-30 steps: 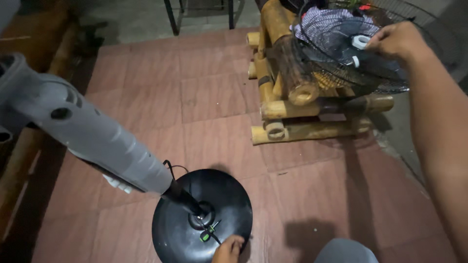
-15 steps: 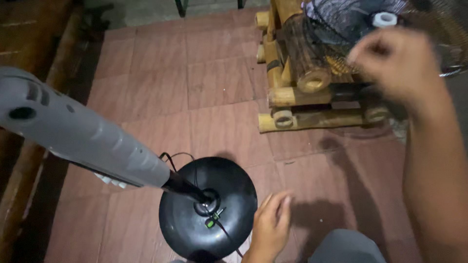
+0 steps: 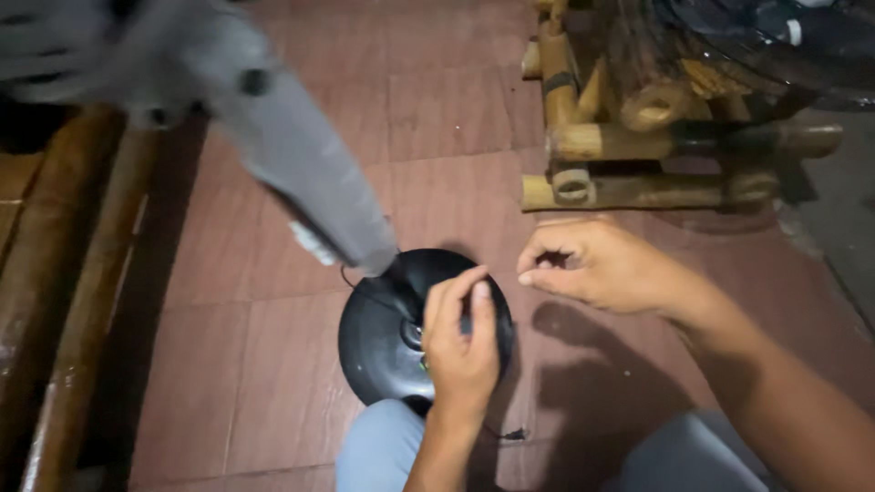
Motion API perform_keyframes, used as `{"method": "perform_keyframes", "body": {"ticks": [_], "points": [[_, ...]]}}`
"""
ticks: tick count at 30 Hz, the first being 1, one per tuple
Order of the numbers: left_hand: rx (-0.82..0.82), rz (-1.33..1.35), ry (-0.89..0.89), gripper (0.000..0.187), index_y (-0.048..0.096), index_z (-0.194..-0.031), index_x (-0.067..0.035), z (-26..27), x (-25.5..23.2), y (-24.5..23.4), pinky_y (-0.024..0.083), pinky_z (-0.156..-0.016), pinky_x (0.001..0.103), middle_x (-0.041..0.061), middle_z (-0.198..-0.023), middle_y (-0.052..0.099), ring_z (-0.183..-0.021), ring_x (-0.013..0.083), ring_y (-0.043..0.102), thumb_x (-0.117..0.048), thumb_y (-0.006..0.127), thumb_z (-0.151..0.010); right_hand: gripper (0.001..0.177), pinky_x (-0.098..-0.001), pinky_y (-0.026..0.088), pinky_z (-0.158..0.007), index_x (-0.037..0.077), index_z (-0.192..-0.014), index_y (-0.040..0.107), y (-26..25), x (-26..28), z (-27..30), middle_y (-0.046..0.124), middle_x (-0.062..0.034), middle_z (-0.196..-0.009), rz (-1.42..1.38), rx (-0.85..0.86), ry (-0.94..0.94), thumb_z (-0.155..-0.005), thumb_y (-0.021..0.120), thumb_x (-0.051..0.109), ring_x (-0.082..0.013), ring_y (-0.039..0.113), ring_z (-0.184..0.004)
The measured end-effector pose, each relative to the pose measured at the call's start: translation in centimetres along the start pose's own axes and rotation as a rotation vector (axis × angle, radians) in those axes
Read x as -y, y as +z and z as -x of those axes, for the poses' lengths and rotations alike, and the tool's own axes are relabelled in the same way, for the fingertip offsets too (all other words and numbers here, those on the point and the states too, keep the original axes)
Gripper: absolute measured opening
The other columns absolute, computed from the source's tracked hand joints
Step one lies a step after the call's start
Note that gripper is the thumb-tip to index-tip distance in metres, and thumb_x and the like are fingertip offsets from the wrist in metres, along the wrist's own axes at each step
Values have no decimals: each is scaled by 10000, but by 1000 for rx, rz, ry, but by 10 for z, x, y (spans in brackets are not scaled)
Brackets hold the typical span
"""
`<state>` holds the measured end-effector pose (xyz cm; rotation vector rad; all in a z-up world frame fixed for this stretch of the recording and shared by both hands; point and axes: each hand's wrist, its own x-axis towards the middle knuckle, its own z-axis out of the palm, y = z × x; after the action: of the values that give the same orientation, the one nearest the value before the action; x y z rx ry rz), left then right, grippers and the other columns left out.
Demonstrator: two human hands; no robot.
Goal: The person disassembles a standing electric fan by removing the front grille, fan blades, and motor housing from the stand. They then detach the stand pole from the base and use a screwdriver to loosen the base assembly.
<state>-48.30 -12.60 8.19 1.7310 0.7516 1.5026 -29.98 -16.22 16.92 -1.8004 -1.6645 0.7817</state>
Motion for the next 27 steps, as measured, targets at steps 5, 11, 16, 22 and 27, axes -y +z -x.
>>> {"method": "perform_keyframes", "body": {"ticks": [5,11,16,22,27], "points": [[-176,-110,134,189,669,-1191,-21,-11,12,-57,551,-902,331,133,-1119,675,-993,263,680,-5,649,-1005,178,-289,552,-734,68,-1023,755,35,28,-14,742,-48,-908,-32,31,-147,-876,729,167,-131,693,-824],[-273,11,128,473,495,-1421,-20,-39,27,-98,538,-1011,363,169,-1346,535,-1102,277,623,-71,732,-1014,223,-313,547,-811,71,-1097,773,58,37,-31,748,-60,-969,115,95,-280,-901,731,170,-143,697,-905],[-163,-176,193,818,346,-1538,23,-58,28,-109,422,-1141,473,240,-1480,426,-1344,396,500,-201,834,-922,216,-292,535,-738,43,-1028,772,80,15,-45,728,1,-860,-19,151,7,-870,760,191,-102,658,-805],[4,-102,108,782,352,-1535,25,-61,44,-101,433,-1140,468,257,-1438,487,-1353,455,516,-223,810,-952,161,-260,465,-636,42,-956,730,106,-20,-49,615,51,-765,-168,140,183,-864,789,161,-73,532,-715],[-98,-113,-10,754,374,-1478,73,-54,48,-86,431,-1095,473,285,-1406,486,-1302,445,518,-218,796,-925,156,-245,490,-679,33,-961,722,99,-18,-34,618,50,-789,-187,107,71,-882,783,153,-53,547,-754]]}}
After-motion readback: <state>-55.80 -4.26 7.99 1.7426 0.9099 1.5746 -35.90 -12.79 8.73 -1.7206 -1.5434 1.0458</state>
